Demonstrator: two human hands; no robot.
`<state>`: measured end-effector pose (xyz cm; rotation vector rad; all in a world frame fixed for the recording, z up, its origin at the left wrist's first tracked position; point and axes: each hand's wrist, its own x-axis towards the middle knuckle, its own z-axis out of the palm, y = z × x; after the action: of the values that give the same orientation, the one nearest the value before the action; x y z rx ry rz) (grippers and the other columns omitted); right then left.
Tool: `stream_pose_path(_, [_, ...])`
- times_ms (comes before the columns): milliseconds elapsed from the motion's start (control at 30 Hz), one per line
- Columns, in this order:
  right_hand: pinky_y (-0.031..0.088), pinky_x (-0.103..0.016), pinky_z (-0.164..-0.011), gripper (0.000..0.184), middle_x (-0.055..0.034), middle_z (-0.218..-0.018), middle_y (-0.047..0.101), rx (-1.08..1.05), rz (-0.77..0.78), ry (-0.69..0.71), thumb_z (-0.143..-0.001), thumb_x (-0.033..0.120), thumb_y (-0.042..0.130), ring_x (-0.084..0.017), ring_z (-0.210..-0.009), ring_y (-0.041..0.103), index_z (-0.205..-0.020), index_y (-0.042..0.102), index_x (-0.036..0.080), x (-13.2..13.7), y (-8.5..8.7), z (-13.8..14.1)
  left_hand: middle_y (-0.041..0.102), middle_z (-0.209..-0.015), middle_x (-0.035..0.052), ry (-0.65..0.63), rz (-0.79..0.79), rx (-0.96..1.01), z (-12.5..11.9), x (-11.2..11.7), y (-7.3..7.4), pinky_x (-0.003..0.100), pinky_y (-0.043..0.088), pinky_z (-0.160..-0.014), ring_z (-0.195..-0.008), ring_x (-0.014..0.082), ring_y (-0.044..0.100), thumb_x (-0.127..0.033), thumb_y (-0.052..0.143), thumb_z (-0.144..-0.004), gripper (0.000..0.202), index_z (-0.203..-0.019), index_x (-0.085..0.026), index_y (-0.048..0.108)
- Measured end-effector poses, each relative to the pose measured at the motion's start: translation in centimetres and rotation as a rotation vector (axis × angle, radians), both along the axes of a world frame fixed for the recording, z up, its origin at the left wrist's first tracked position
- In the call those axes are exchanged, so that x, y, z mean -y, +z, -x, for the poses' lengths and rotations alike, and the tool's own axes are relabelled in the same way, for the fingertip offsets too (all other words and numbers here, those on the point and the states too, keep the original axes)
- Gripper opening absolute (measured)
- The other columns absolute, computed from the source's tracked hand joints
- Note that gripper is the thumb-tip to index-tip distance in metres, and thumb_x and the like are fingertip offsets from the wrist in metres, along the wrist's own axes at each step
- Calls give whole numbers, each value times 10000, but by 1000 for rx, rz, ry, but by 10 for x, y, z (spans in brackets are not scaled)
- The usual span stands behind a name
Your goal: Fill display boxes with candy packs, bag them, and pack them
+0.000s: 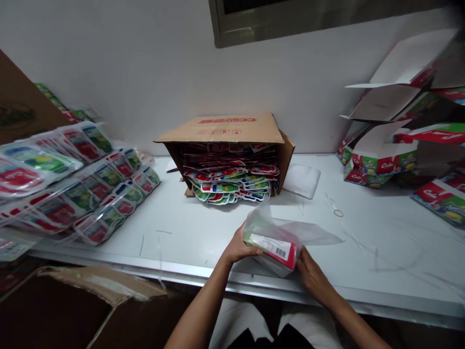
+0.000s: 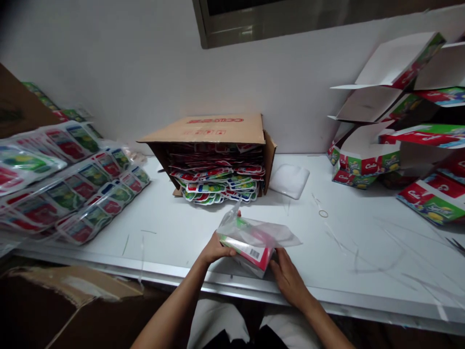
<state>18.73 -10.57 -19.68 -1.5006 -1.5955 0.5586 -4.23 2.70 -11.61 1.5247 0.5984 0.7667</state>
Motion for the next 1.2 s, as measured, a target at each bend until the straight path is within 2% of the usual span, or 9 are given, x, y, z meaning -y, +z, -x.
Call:
stream_pose_path(100, [441,-487,-1038,460,-115,-1336,564,-12,27,-14,-959,402,444,-279,-1233,537,-1393,420,252,-1,22,-6,623,-1232,147,17,-22,-16,0,0,1,481,464,-987,-1135,335,582,-674,786,-525,1037,-1361,-152,466])
stream_pose_path(233, [477,-428,-996,360,-106,-1238,610,-20,-75,-7,-943,358,489,-254,-1148,582,-1282,510,239,-6,55,-8,639,-1199,150,72,-45,-71,-1,2,5,461,479,-967,-1103,327,601,-723,737,-550,980,-1307,-140,514])
stream_pose_path(367, [558,-354,-787,303,-77,-1035,658,-20,-146,-155,-880,419,583,-233,-931,640,-1122,581,236,-9,68,3,696,-1017,124,93,-74,-110,0,6,8,446,485,-946,-1020,308,638,-762,689,-570,871,-1177,-143,607])
stream_pose_path(500, [498,-273,-514,294,-10,-722,595,-94,-80,-373,-808,496,648,-158,-576,542,-916,596,227,-7,73,13,670,-1088,129,113,-94,-65,1,9,7,424,485,-945,-1039,298,621,-691,741,-586,839,-1208,-152,577])
stream_pose_path(567, [457,-253,-463,308,4,-673,579,-211,-21,-355,-786,513,668,-134,-513,494,-861,590,224,-5,79,15,660,-1104,129,122,-89,-65,1,10,7,428,479,-951,-1024,296,620,-673,764,-571,896,-1259,-148,532])
stream_pose_path(700, [409,-239,-450,358,-5,-637,605,-459,187,-166,-806,560,624,-126,-500,501,-787,611,203,-2,101,15,638,-1147,121,142,-77,-83,0,11,8,444,444,-997,-1049,297,603,-628,801,-552,975,-1329,-149,458])
stream_pose_path(800, [292,-217,-397,400,15,-597,589,-597,325,-79,-814,581,613,-76,-405,383,-844,636,182,0,116,17,620,-1188,118,137,-59,-81,0,11,7,436,432,-1013,-1093,300,583,-608,811,-554,980,-1343,-156,446])
stream_pose_path(967, [205,-200,-404,359,77,-451,453,-906,387,-44,-797,541,671,-64,-378,304,-894,614,200,-2,125,23,618,-1194,113,133,-45,-53,1,13,6,420,422,-1018,-1100,298,579,-613,811,-547,990,-1350,-164,445])
stream_pose_path(1200, [217,-134,-390,376,114,-537,377,-1418,362,-145,-661,326,852,-16,-416,250,-909,591,220,-5,126,33,624,-1167,101,141,-66,-65,4,15,7,416,421,-1018,-1084,293,584,-587,804,-583,895,-1316,-178,493])
